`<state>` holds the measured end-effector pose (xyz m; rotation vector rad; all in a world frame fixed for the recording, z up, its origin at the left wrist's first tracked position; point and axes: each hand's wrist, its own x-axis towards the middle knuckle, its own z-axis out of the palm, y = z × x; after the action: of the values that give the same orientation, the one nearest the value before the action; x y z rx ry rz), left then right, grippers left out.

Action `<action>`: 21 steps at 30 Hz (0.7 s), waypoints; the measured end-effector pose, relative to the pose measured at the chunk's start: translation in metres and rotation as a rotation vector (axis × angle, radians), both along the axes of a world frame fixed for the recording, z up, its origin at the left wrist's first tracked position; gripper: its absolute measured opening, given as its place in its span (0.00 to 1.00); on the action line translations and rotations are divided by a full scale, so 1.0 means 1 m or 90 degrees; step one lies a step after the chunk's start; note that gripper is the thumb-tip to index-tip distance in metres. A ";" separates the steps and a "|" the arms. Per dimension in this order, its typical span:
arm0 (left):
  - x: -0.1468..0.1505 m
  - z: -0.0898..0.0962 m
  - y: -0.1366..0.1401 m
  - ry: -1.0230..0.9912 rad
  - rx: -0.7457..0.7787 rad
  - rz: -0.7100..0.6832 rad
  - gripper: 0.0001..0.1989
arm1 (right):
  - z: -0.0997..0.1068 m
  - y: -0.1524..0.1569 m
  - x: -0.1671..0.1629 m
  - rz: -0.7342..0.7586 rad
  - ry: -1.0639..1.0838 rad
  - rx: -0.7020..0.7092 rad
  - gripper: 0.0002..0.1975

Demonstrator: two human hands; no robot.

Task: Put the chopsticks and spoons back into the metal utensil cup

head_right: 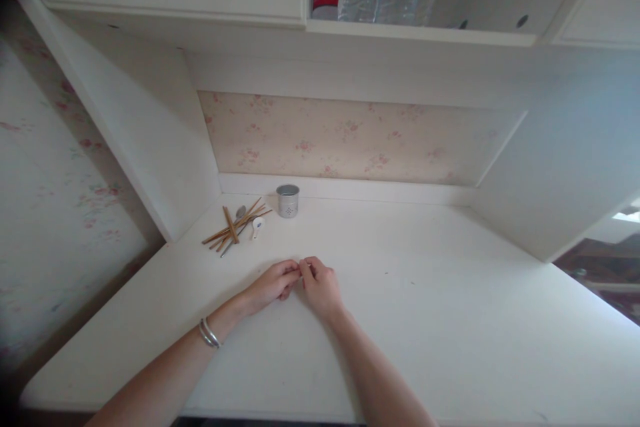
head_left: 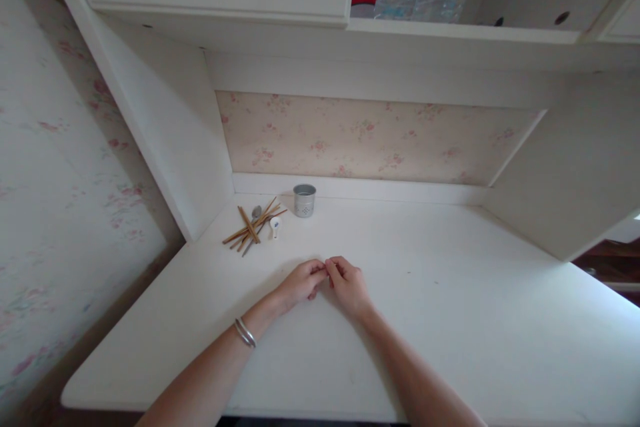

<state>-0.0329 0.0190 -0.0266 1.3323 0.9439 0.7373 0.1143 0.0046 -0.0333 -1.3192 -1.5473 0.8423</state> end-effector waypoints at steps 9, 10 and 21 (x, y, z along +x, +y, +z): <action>-0.002 -0.003 0.001 0.008 0.031 -0.008 0.12 | -0.004 0.001 0.000 0.005 -0.070 0.025 0.16; -0.002 -0.003 0.001 0.008 0.031 -0.009 0.12 | -0.004 0.001 0.000 0.004 -0.071 0.025 0.16; -0.002 -0.001 0.000 0.008 0.025 -0.004 0.11 | -0.004 0.001 0.001 0.007 -0.086 0.017 0.15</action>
<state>-0.0349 0.0192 -0.0279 1.3745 0.9383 0.7466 0.1155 0.0051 -0.0373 -1.3733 -1.6652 0.7497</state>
